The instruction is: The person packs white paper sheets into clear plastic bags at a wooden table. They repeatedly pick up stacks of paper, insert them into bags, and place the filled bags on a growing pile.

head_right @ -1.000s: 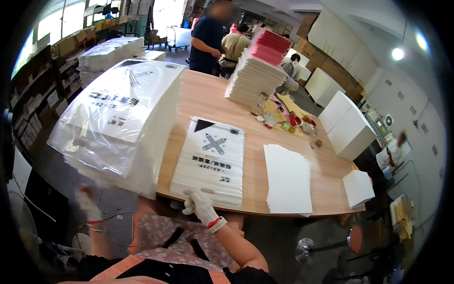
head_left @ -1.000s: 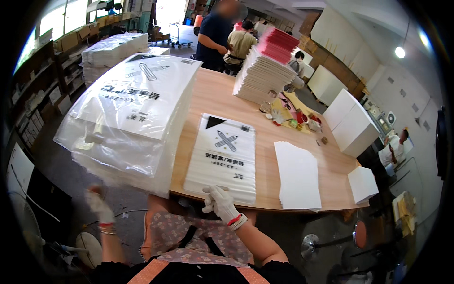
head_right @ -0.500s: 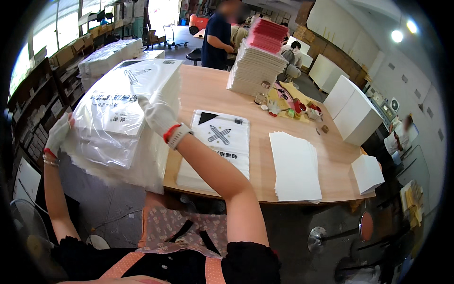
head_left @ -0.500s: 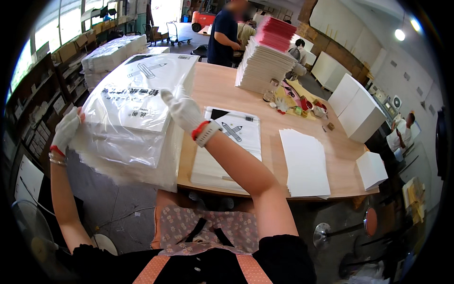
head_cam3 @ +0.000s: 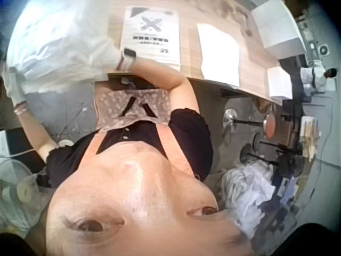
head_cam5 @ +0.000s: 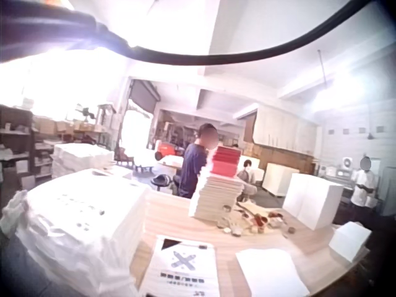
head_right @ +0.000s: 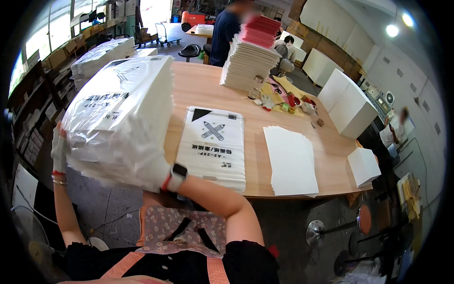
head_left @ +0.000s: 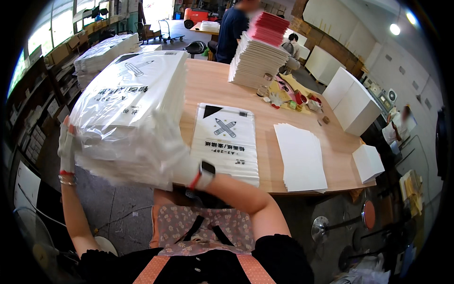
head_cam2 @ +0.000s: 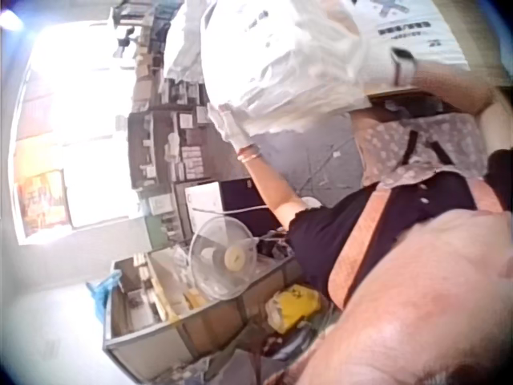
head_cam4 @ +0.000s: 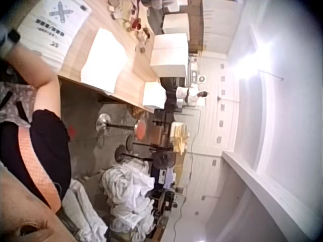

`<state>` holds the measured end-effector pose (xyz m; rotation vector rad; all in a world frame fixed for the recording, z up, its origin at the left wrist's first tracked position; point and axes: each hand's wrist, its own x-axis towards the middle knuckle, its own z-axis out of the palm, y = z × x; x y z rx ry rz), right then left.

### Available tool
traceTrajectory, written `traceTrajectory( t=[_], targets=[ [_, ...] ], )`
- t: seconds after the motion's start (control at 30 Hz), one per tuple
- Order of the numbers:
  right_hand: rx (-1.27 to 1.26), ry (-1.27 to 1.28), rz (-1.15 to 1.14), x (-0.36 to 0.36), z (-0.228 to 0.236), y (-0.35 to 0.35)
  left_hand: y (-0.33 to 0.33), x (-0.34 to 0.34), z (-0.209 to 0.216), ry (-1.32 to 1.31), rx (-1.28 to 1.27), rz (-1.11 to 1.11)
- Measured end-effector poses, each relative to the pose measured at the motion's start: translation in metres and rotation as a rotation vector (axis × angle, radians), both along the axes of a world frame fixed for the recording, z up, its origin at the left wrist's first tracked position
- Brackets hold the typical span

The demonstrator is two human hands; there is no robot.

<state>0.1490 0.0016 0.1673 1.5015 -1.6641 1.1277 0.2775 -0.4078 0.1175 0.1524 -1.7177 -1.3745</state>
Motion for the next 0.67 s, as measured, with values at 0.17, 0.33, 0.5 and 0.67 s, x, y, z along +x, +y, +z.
traceTrajectory(
  t=[0.17,0.33,0.5,0.67],
  targets=[
    [1.214,-0.241,0.184,0.033,-0.077,0.058,0.047,0.019,-0.126,-0.116,-0.024,0.5],
    [1.35,-0.69,0.017,0.052,-0.199,0.175,0.169,0.055,-0.294,-1.0,0.029,0.528],
    [1.089,-1.002,-0.159,0.069,-0.221,0.229,0.261,0.049,-0.298,-0.757,0.099,0.133],
    [0.713,-1.11,-0.186,0.083,-0.238,0.232,0.311,-0.015,-0.219,-0.578,-0.527,-0.076]
  ],
)
